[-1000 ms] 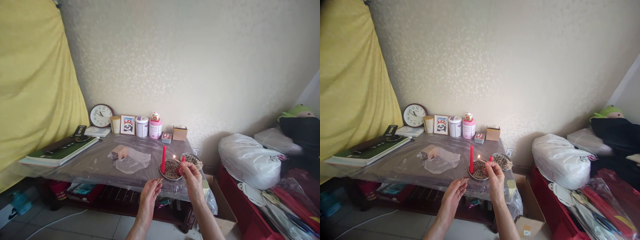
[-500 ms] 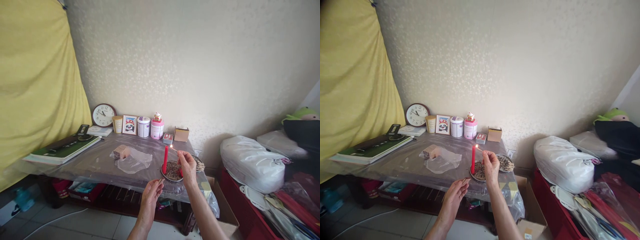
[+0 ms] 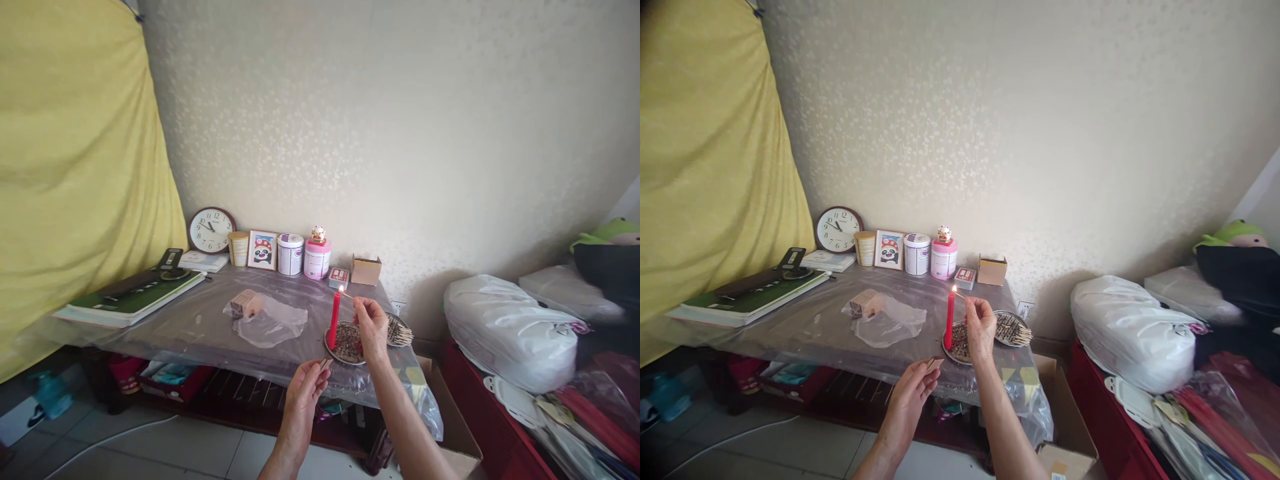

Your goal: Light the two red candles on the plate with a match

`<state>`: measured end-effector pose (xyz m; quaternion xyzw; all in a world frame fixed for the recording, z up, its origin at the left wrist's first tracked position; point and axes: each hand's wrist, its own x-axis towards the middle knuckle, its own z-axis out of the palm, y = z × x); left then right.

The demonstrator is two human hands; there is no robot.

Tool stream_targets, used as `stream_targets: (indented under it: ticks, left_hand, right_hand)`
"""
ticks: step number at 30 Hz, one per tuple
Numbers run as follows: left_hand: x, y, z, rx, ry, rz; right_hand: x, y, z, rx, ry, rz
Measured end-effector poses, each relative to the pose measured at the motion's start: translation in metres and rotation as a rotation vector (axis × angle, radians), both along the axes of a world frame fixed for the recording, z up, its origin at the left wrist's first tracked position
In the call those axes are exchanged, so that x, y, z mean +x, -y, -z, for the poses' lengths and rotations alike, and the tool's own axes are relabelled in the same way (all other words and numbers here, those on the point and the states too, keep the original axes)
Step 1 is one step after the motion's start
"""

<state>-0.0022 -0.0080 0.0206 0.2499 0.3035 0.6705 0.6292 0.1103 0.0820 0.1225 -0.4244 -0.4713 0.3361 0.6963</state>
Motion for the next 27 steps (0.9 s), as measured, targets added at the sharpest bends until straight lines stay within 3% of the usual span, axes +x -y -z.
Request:
stream_targets:
  ticks: [27]
  left_hand:
    - [0.0,0.0,0.002,-0.009,0.016,0.007]
  right_hand:
    - [0.0,-0.012,0.004,-0.003,0.092,0.043]
